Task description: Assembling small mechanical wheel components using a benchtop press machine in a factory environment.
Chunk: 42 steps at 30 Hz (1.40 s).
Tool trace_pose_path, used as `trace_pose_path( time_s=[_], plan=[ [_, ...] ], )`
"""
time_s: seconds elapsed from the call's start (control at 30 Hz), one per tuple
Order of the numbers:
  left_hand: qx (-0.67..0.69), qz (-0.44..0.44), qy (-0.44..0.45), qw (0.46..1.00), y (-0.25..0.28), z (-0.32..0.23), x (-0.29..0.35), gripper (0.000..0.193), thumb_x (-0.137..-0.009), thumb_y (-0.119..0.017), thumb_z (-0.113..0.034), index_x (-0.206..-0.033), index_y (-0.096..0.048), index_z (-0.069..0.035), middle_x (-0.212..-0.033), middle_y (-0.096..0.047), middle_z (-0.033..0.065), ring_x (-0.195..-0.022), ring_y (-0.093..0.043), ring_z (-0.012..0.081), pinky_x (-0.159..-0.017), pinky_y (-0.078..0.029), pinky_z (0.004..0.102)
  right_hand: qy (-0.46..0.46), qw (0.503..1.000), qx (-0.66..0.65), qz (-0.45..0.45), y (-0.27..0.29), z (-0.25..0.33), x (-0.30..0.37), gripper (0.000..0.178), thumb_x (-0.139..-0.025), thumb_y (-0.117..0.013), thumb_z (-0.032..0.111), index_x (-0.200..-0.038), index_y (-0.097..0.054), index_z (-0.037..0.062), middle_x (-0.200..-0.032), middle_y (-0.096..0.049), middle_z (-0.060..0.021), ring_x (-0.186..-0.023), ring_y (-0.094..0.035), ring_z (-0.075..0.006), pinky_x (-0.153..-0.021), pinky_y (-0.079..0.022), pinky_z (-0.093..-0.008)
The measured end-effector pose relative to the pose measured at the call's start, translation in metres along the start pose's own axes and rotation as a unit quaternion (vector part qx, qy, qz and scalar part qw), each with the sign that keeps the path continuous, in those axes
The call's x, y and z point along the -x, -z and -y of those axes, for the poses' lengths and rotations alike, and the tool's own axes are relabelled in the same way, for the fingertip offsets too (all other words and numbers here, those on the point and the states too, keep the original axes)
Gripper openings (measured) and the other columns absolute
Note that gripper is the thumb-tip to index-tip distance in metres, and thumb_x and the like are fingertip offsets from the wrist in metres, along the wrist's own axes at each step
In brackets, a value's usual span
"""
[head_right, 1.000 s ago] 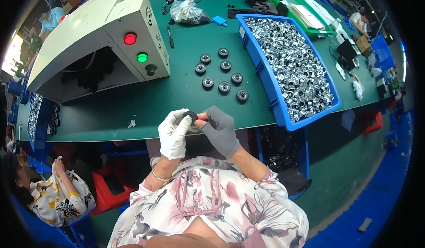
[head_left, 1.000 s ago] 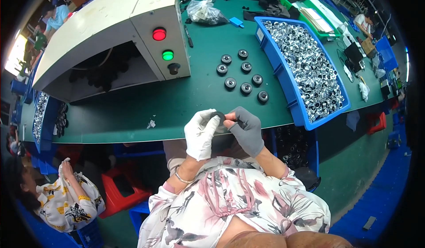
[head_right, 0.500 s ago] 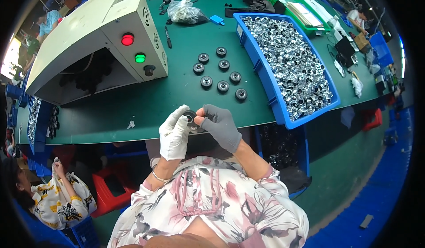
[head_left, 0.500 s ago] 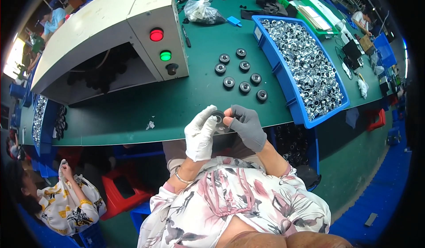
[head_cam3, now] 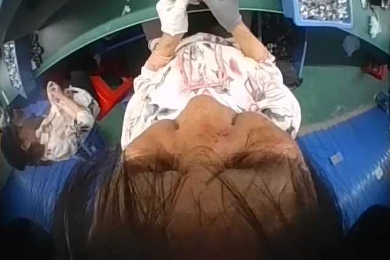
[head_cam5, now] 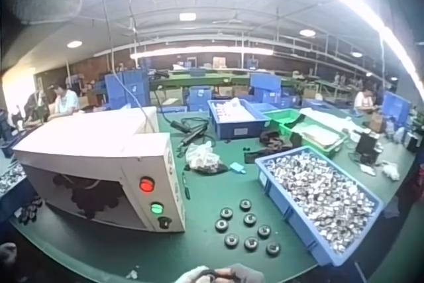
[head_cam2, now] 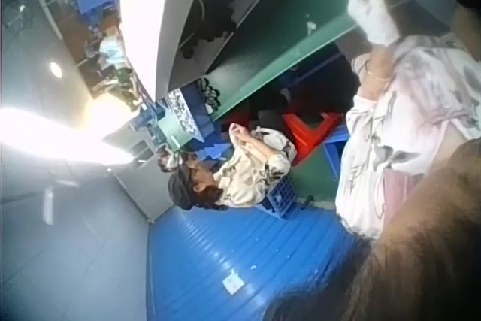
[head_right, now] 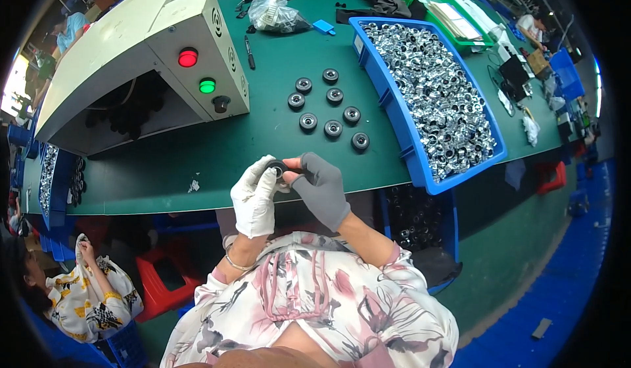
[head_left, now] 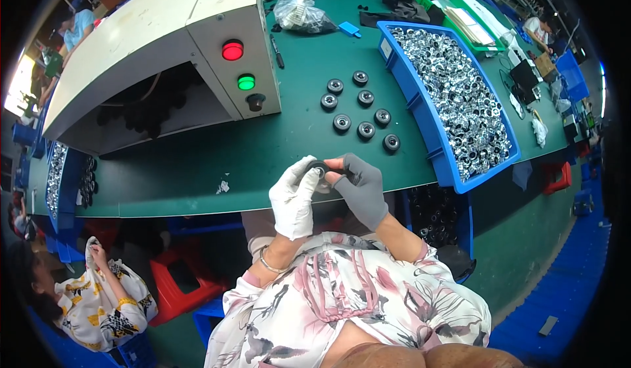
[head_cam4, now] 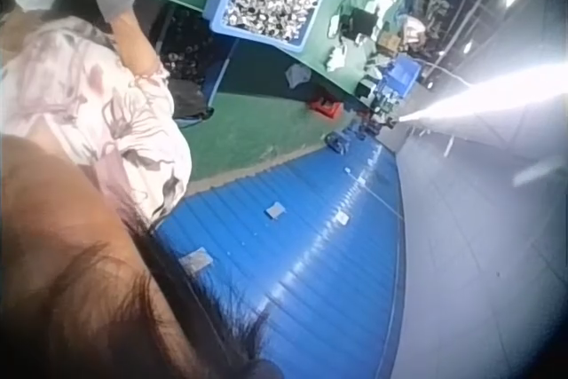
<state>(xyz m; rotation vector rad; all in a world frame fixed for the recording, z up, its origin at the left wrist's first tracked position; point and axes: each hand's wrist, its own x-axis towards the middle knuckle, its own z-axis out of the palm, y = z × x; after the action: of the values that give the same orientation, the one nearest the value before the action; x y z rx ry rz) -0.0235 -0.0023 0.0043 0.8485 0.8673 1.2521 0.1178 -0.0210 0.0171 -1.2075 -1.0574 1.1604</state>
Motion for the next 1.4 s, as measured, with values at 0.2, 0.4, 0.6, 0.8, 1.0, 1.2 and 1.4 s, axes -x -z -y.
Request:
trace_pose_path(
  time_s=[0.2, 0.4, 0.6, 0.8, 1.0, 1.2, 1.4],
  plan=[
    [0.025, -0.004, 0.021, 0.999, 0.003, 0.002, -0.002, 0.030, -0.096, -0.065, -0.005, -0.123, -0.062, 0.008, -0.105, -0.069, 0.0111, -0.079, -0.066, 0.0149, -0.070, -0.056, 0.0274, -0.059, 0.997, -0.042, 0.016, 0.001, 0.003, -0.002, 0.026, -0.093, -0.067, 0.002, -0.117, -0.063, -0.0049, -0.105, -0.067, -0.0070, -0.093, -0.061, -0.0083, -0.083, -0.052, -0.0235],
    [0.040, -0.015, 0.035, 0.998, 0.002, 0.001, -0.005, 0.032, -0.095, -0.066, -0.005, -0.124, -0.061, 0.009, -0.110, -0.068, 0.0128, -0.080, -0.066, 0.0158, -0.069, -0.056, 0.0270, 0.171, 0.968, 0.182, 0.021, 0.008, 0.008, -0.006, 0.044, -0.085, -0.070, -0.001, -0.128, -0.061, -0.0020, -0.100, -0.066, -0.0073, -0.090, -0.063, -0.0147, -0.081, -0.052, -0.0254],
    [0.023, -0.004, 0.042, 0.999, 0.003, 0.001, -0.002, 0.031, -0.095, -0.067, -0.005, -0.123, -0.062, 0.008, -0.107, -0.069, 0.0125, -0.079, -0.067, 0.0156, -0.068, -0.057, 0.0270, 0.191, 0.959, 0.193, 0.077, 0.020, 0.008, -0.011, 0.041, -0.080, -0.076, 0.002, -0.120, -0.067, -0.0019, -0.097, -0.065, -0.0089, -0.087, -0.064, -0.0171, -0.080, -0.053, -0.0273],
    [-0.013, 0.015, 0.041, 0.999, 0.002, -0.001, -0.002, 0.029, -0.096, -0.067, -0.009, -0.120, -0.064, 0.007, -0.104, -0.070, 0.0110, -0.079, -0.066, 0.0139, -0.068, -0.056, 0.0262, 0.150, 0.968, 0.183, 0.079, 0.024, 0.006, -0.009, 0.042, -0.079, -0.079, 0.008, -0.118, -0.067, -0.0029, -0.099, -0.064, -0.0093, -0.089, -0.064, -0.0172, -0.079, -0.053, -0.0281],
    [-0.016, 0.004, 0.026, 1.000, 0.004, 0.006, -0.004, 0.031, -0.100, -0.063, -0.015, -0.123, -0.065, 0.007, -0.110, -0.070, 0.0094, -0.094, -0.063, 0.0109, -0.083, -0.050, 0.0233, 0.209, 0.935, 0.253, 0.134, 0.023, 0.026, -0.022, 0.049, -0.077, -0.083, 0.020, -0.118, -0.067, -0.0006, -0.099, -0.062, -0.0103, -0.090, -0.062, -0.0195, -0.079, -0.049, -0.0302],
    [-0.042, 0.005, 0.039, 0.998, 0.020, -0.020, -0.005, 0.035, -0.101, -0.062, -0.015, -0.128, -0.061, 0.007, -0.112, -0.069, 0.0109, -0.089, -0.065, 0.0132, -0.079, -0.054, 0.0261, 0.231, 0.912, 0.293, 0.173, 0.014, 0.024, -0.034, 0.045, -0.074, -0.083, 0.018, -0.113, -0.065, 0.0019, -0.096, -0.060, -0.0120, -0.087, -0.062, -0.0284, -0.075, -0.050, -0.0364],
    [-0.277, -0.077, -0.171, 0.942, 0.106, -0.092, -0.058, 0.028, -0.098, -0.058, -0.006, -0.124, -0.063, 0.005, -0.095, -0.068, 0.0099, -0.076, -0.064, 0.0124, -0.070, -0.054, 0.0265, 0.295, 0.822, 0.479, 0.087, 0.000, 0.018, -0.078, 0.038, -0.074, -0.079, 0.016, -0.107, -0.064, 0.0064, -0.100, -0.061, -0.0115, -0.098, -0.058, -0.0330, -0.081, -0.048, -0.0436]
  ],
)
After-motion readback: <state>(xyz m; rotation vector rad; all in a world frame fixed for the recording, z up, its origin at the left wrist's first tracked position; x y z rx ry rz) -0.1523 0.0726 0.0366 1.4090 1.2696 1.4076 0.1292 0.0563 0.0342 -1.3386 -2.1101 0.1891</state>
